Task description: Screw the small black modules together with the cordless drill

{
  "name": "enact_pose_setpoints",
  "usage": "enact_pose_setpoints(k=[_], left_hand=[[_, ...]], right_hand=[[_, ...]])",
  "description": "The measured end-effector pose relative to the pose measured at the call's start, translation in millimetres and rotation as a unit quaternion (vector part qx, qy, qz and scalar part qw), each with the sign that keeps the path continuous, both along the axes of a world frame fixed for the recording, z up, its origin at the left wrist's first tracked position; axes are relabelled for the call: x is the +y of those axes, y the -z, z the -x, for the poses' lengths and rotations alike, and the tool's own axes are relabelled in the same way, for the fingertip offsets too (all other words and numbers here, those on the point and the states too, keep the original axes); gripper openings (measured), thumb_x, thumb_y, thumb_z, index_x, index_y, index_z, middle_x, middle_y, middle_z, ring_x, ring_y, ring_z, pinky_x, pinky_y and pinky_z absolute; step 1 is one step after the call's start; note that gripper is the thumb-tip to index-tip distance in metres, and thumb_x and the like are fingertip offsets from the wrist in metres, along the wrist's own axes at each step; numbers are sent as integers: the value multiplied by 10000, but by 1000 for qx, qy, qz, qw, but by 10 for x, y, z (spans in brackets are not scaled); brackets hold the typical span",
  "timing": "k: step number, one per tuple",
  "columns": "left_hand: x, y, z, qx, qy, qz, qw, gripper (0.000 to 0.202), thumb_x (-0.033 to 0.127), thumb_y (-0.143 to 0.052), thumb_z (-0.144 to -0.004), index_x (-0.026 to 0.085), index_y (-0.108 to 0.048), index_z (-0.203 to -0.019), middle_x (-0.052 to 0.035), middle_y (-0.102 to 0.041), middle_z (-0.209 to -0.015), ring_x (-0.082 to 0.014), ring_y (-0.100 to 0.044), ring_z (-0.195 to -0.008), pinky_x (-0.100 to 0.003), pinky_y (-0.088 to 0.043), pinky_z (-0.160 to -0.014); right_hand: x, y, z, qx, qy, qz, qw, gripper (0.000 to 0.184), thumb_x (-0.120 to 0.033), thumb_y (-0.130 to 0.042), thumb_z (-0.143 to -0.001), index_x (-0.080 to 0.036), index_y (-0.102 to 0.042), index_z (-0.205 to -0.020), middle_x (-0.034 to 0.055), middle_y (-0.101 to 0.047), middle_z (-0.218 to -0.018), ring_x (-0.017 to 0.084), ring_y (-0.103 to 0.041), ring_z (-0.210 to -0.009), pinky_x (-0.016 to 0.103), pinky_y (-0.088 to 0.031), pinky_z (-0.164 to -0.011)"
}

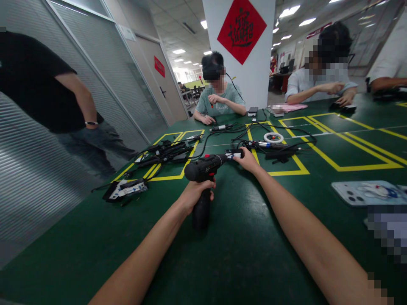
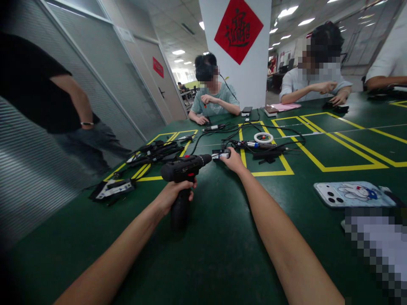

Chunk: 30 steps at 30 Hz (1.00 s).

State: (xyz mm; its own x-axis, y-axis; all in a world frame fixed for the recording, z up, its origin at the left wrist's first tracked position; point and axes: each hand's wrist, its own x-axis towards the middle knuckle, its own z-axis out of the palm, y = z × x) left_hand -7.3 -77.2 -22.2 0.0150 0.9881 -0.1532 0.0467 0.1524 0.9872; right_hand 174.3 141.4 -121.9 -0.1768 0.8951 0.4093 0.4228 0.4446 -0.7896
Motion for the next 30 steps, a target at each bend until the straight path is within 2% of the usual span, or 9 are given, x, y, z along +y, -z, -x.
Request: enact_pose_setpoints(k=[30], left_hand=[[-8,-15,-30,-3,-2,-16,1000,241,275,-634,-691,137,-586,-883,-20,-590,-782,-101,-549,-493,-249,-428,-512]], right_hand=[[10,6,-3,-1,-1,-2,1000,604,-399,-671,-714,-166,-496,-1242,112,-632,-1109,232,-607,-974,384,-455,-884]])
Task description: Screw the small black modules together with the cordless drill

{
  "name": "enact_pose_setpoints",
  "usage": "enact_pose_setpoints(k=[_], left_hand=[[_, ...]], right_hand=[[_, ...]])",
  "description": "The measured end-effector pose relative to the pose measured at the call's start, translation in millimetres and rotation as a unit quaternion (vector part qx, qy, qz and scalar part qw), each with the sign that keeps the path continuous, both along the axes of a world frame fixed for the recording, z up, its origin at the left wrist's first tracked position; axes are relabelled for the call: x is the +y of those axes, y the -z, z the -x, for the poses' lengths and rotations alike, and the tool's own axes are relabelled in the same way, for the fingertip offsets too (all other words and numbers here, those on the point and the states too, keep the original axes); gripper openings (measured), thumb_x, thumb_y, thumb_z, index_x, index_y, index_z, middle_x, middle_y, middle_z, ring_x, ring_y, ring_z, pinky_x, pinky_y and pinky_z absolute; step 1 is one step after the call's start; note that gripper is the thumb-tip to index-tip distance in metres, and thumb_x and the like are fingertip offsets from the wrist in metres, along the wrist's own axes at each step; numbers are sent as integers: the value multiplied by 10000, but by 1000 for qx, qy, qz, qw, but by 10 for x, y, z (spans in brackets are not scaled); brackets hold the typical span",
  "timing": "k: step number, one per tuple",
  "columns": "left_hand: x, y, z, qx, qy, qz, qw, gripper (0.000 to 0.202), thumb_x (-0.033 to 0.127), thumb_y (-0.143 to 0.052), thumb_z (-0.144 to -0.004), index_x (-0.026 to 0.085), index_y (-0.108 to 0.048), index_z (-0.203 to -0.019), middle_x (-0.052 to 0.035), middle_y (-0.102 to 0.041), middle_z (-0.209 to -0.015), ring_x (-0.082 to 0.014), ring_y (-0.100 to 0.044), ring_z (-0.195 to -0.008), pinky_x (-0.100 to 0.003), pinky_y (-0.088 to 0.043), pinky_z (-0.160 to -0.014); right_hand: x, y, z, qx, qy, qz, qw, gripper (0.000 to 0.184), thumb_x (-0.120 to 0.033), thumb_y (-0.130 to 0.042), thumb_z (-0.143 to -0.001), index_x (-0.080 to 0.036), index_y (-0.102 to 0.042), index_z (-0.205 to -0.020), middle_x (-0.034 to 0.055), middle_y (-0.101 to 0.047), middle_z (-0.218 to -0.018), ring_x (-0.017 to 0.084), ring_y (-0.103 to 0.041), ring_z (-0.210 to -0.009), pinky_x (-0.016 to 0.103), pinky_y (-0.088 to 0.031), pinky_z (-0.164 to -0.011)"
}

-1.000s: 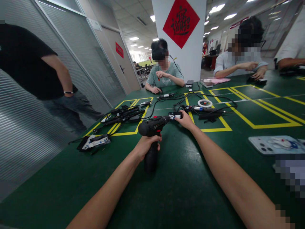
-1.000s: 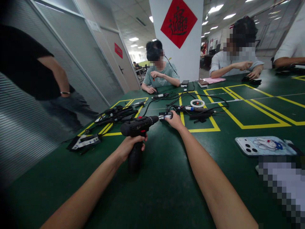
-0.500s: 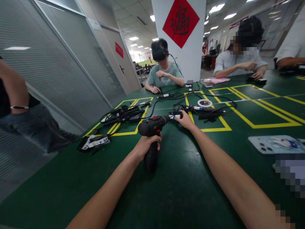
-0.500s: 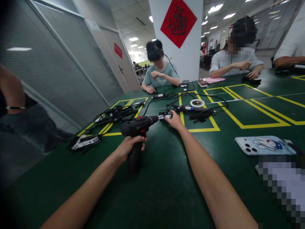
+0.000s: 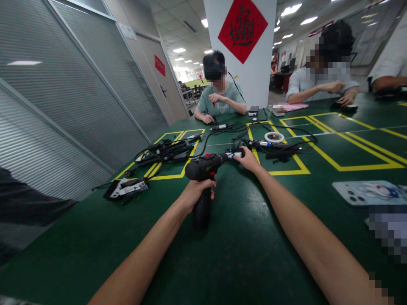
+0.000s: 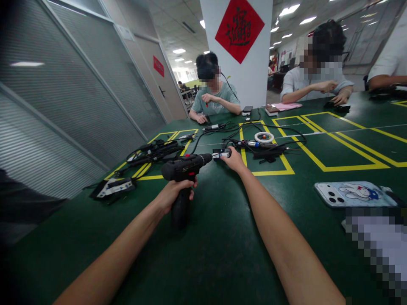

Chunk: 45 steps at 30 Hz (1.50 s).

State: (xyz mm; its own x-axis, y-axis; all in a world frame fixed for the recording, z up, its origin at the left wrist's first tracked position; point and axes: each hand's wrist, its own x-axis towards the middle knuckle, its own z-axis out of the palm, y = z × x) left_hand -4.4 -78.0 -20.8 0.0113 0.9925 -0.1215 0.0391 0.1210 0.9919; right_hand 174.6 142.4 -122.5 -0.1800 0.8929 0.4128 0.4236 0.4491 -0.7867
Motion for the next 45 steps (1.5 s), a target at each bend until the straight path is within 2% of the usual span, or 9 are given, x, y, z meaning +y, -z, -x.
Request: enact_pose_setpoints(k=[8,14,20,32,37,45], left_hand=[[-8,-17,-24,0,-14,-1,1000,267,274,-642,-663,126,-598,-880,-28,-596,-763,-103,-535,-476,-254,-428,-502],[0,-4,0,3,0,1,1000,246,269,-635,-685,133,-597,-887,-22,-588,-773,-102,-545,-491,-250,-429,-513],[-6,-13,-16,7,-13,6,1000,259,281,-636,-670,128,-601,-876,-31,-596,-776,-102,-539,-479,-257,-435,-510],[6,0,6,4,-2,12,1000,217,257,-628,-682,135,-597,-860,-21,-588,-765,-104,-552,-496,-246,-419,-510],[-5,-28,-13,7,-3,15,1000,215,259,-635,-678,134,-599,-849,-19,-590,-763,-98,-544,-484,-240,-407,-494],[13,27,16,6,3,7,1000,236,266,-628,-691,133,-595,-883,-23,-587,-779,-105,-549,-498,-250,-424,-507]], right_hand=[[2,-18,10,17,-2,20,1000,585,-365,-684,-705,-170,-508,-1227,109,-636,-1101,239,-608,-984,401,-443,-914],[-64,-102,14,36,-2,36,999,560,-285,-699,-690,-173,-528,-1211,110,-638,-1115,253,-601,-1020,405,-439,-936],[-125,-175,16,40,-2,47,998,548,-253,-698,-685,-175,-536,-1203,102,-645,-1107,261,-595,-1040,413,-441,-941],[-58,-104,17,35,-3,39,999,555,-272,-693,-689,-174,-529,-1211,110,-636,-1120,266,-595,-1034,412,-442,-936],[-84,-130,19,34,-6,42,998,536,-256,-683,-696,-186,-530,-1205,94,-647,-1092,263,-596,-1034,415,-443,-935],[-95,-150,15,32,-4,49,998,531,-251,-682,-699,-175,-529,-1202,101,-650,-1081,253,-604,-1016,398,-443,-934]])
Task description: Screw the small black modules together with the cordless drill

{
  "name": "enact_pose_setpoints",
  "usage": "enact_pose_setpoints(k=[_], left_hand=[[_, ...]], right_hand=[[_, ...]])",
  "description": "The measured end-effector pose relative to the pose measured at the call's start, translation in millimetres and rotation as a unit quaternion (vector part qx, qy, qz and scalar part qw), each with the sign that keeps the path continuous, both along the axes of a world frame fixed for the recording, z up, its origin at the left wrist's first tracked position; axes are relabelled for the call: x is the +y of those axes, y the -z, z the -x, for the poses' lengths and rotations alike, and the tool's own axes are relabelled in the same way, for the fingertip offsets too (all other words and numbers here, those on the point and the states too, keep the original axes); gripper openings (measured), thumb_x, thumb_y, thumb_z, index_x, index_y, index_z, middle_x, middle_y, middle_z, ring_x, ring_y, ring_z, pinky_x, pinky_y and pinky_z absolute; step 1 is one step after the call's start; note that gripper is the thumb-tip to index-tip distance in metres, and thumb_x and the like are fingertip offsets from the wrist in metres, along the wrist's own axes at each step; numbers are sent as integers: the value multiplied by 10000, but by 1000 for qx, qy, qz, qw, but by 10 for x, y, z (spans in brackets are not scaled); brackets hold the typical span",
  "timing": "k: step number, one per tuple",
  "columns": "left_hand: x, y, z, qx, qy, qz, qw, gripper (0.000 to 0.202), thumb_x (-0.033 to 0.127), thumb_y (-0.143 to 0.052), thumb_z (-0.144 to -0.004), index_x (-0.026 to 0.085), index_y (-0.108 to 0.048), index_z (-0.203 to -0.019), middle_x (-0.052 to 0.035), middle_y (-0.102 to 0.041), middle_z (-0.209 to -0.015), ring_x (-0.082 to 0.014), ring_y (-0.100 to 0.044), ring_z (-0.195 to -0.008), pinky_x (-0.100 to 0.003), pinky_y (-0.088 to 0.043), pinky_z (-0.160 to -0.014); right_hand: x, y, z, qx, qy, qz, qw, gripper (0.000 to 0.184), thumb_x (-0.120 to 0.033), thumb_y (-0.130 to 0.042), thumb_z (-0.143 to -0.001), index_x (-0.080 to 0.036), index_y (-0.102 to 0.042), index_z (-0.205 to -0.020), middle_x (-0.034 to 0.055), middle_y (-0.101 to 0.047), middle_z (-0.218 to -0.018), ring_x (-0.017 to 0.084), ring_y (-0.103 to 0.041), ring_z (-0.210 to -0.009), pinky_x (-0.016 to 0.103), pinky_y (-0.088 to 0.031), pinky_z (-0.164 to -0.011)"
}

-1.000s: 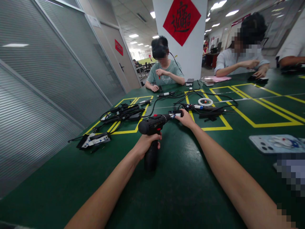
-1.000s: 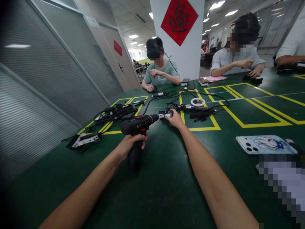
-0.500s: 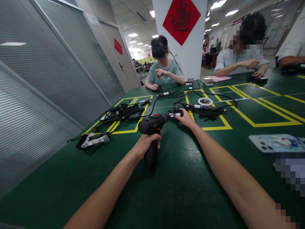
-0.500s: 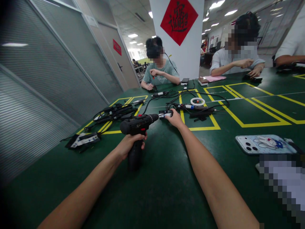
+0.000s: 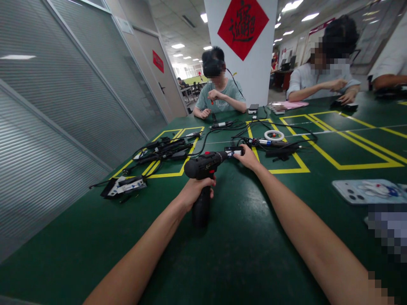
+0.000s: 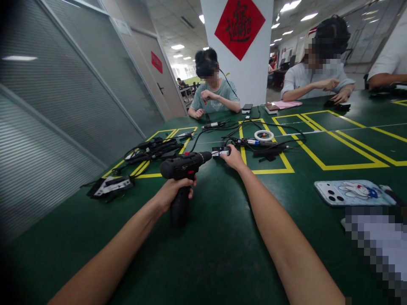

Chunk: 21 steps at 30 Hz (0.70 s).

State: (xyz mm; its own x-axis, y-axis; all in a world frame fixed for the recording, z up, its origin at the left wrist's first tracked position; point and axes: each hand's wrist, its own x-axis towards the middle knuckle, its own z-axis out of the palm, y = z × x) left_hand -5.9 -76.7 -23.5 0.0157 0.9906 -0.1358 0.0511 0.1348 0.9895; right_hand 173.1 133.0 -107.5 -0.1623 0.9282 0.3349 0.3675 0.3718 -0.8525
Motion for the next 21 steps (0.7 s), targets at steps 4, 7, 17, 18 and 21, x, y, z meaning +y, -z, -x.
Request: enact_pose_setpoints(k=[4,7,17,18,21], left_hand=[[4,5,1,1,3,0,1000,240,263,-632,-691,132,-589,-887,-14,-575,-758,-103,-543,-492,-244,-418,-504],[2,11,10,0,8,-1,1000,240,267,-624,-708,132,-585,-903,-16,-572,-775,-102,-546,-503,-245,-419,-515],[9,23,32,1,21,-2,1000,215,261,-597,-746,135,-575,-920,-19,-566,-817,-101,-549,-526,-245,-417,-529],[7,21,30,2,21,-1,1000,212,259,-595,-748,136,-575,-920,-19,-568,-821,-99,-548,-525,-244,-416,-529],[-1,13,25,1,23,-3,1000,217,255,-591,-749,136,-575,-929,-27,-580,-856,-93,-546,-521,-241,-410,-523]], right_hand=[[-8,-4,3,-3,1,1,1000,535,-257,-675,-706,-167,-518,-1210,101,-643,-1102,242,-600,-1025,395,-436,-942],[-28,-22,5,0,0,3,1000,536,-254,-671,-709,-165,-514,-1214,102,-641,-1110,238,-598,-1031,387,-432,-945],[-34,-24,-5,0,3,2,1000,514,-264,-665,-714,-171,-526,-1200,98,-645,-1104,236,-603,-1025,373,-436,-937],[-27,-18,-5,-1,3,2,1000,517,-267,-666,-714,-170,-525,-1202,100,-645,-1104,236,-604,-1023,372,-437,-934],[-9,-3,-1,-7,5,1,1000,515,-281,-659,-722,-170,-522,-1207,104,-643,-1108,235,-606,-1015,367,-441,-926]])
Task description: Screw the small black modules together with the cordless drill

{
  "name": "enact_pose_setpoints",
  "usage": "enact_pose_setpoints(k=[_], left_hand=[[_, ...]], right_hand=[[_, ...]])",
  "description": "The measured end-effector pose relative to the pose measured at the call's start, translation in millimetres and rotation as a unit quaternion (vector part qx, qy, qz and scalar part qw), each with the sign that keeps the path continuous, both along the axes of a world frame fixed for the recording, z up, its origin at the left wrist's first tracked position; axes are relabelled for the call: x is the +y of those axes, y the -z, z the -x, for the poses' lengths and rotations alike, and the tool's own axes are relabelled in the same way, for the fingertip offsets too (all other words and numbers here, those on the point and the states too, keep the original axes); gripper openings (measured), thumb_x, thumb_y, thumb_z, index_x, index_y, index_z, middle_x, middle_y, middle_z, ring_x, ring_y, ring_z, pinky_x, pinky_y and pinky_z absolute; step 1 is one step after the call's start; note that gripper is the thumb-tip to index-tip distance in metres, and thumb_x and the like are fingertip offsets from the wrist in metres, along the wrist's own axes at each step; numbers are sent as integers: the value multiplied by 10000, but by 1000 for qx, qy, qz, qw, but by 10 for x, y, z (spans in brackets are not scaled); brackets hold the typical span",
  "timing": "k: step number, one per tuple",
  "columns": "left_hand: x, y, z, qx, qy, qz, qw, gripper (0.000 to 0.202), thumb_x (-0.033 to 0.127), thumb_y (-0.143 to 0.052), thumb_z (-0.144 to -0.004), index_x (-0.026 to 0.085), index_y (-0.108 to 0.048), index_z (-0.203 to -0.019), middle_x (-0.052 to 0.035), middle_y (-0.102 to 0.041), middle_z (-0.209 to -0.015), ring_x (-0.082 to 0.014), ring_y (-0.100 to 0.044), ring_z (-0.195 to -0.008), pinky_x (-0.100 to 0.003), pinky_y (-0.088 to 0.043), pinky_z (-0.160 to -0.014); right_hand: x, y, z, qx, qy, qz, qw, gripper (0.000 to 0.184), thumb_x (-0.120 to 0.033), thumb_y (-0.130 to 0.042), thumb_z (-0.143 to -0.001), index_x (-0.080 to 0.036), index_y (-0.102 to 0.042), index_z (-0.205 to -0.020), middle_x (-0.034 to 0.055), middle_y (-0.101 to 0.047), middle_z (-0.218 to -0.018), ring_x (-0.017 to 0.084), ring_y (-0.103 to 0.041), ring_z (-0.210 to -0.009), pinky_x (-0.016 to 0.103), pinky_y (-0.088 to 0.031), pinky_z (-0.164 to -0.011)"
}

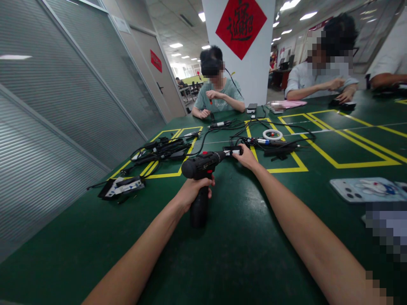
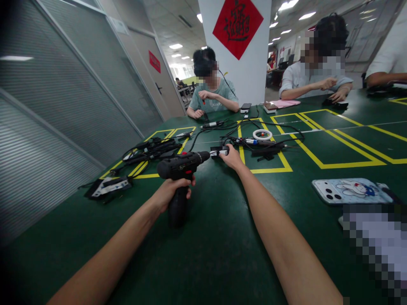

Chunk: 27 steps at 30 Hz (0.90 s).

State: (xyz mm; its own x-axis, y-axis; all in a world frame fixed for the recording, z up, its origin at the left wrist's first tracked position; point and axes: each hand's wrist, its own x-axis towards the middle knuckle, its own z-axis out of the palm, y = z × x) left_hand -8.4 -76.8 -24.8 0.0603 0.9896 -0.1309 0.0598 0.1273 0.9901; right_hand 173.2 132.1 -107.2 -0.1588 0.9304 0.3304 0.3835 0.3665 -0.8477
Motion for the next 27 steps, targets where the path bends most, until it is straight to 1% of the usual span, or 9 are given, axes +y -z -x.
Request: enact_pose_setpoints(k=[3,6,10,13,19,27], left_hand=[[-9,-6,1,-2,1,-3,1000,247,262,-589,-749,136,-573,-962,-44,-598,-905,-95,-550,-527,-245,-417,-525],[-12,-12,0,-5,1,-5,1000,268,275,-588,-750,140,-570,-980,-58,-615,-941,-99,-552,-531,-254,-428,-529],[-11,-22,-12,-8,-6,-4,1000,281,280,-588,-737,141,-574,-981,-65,-631,-944,-98,-549,-518,-258,-433,-521],[-15,-36,-25,-6,-8,-3,1000,280,276,-589,-732,138,-577,-975,-68,-636,-948,-98,-552,-519,-258,-439,-522],[-42,-68,-42,0,-2,-1,1000,258,264,-577,-738,131,-580,-959,-84,-639,-971,-93,-551,-514,-243,-428,-506],[-65,-74,-38,-2,-5,5,1000,255,271,-587,-732,128,-579,-943,-83,-642,-948,-98,-551,-508,-243,-423,-500]], right_hand=[[12,15,5,-14,6,-2,1000,521,-326,-654,-734,-172,-517,-1212,107,-641,-1110,235,-608,-1007,369,-442,-919],[28,44,8,-32,13,-15,999,569,-384,-659,-727,-166,-500,-1228,115,-634,-1119,239,-605,-1006,378,-442,-911],[38,75,6,-40,13,-30,999,591,-407,-647,-735,-160,-482,-1247,127,-619,-1152,242,-591,-1041,368,-439,-912],[29,67,7,-43,14,-28,999,594,-423,-627,-751,-154,-475,-1258,134,-616,-1160,245,-587,-1054,358,-436,-913],[6,13,33,-46,36,-6,998,579,-496,-588,-770,-152,-506,-1229,139,-628,-1134,247,-593,-1041,358,-437,-907],[-18,2,45,-42,42,-2,998,570,-481,-595,-772,-161,-501,-1234,130,-623,-1149,233,-586,-1060,339,-434,-911]])
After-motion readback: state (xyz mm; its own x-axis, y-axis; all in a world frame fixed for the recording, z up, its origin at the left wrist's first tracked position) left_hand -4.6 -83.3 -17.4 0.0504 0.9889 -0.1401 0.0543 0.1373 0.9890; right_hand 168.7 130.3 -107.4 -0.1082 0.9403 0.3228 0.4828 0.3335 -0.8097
